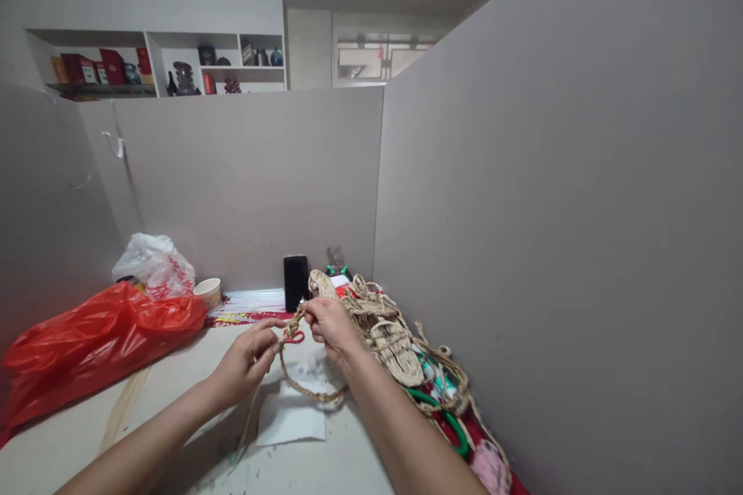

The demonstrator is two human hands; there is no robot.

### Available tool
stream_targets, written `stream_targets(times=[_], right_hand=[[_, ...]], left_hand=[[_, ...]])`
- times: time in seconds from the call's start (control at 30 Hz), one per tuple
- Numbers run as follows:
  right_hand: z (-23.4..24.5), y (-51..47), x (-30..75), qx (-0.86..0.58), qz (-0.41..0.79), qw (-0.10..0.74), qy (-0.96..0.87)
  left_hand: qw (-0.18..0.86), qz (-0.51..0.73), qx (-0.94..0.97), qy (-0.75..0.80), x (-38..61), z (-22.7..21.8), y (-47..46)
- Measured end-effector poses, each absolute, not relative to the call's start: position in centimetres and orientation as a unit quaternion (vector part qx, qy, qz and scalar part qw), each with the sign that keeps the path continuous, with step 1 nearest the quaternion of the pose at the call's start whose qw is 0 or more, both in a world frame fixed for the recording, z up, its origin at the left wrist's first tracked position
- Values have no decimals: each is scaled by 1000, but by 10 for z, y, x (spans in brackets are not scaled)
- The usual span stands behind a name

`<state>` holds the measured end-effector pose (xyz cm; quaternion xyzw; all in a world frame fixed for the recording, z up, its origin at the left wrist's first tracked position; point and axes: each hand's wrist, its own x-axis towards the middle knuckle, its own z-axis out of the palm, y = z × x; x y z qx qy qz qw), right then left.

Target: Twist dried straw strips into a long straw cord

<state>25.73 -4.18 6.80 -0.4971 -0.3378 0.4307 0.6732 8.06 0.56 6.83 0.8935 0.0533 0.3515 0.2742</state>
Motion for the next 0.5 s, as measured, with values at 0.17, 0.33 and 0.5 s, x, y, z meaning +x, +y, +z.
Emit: stream_targets(times=[0.17,0.33,0.5], right_hand=[[54,-33,258,-519,386,687,-331],[51,-31,253,-546,346,646,-406],[40,-6,243,-614,329,553,-458]], left_hand=[[404,330,846,109,89,55,-7],[636,286,682,219,102,24,-16],[726,299,547,291,106,13,-13]])
